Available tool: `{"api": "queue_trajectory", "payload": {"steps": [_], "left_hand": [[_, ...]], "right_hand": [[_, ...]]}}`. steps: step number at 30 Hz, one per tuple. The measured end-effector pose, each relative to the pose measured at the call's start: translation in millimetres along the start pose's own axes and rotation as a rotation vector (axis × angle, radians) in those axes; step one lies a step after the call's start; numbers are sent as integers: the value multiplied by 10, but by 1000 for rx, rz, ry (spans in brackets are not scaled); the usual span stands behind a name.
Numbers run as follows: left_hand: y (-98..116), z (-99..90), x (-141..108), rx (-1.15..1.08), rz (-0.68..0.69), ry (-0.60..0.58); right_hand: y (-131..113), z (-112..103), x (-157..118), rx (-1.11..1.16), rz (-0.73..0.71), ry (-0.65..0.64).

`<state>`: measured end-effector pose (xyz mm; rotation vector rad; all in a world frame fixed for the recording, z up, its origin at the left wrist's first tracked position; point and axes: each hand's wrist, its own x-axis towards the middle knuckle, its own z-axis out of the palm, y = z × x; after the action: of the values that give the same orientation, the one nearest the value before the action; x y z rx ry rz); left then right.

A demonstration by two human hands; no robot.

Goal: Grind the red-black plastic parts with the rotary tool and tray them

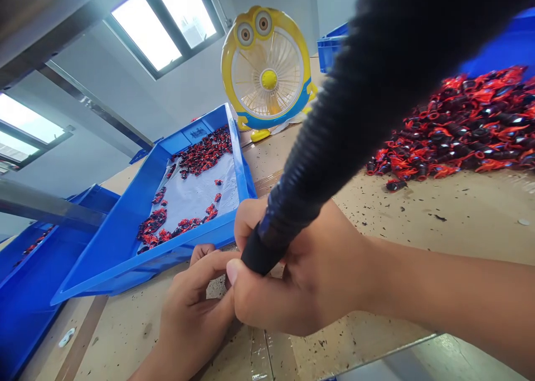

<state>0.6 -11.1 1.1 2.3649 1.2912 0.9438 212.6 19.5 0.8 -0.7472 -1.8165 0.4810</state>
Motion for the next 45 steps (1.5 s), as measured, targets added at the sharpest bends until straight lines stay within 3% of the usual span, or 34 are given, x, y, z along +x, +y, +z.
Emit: {"api": "queue_trajectory", "payload": {"steps": [20, 32, 38, 42, 45], "left_hand": [[-32, -10, 2, 32, -30, 26], [-92, 33, -68, -134, -168, 78], [-54, 31, -64, -190, -203, 65], [-19, 22, -32, -217, -220, 55], [-23, 17, -36, -236, -243, 40]], "right_hand": [[14, 20, -9, 52, 31, -18], [-77, -179, 88, 167, 50, 169], [-129, -262, 49, 75, 76, 105], [-59, -279, -47, 121, 51, 56], [52, -222, -131, 195, 29, 136]]}}
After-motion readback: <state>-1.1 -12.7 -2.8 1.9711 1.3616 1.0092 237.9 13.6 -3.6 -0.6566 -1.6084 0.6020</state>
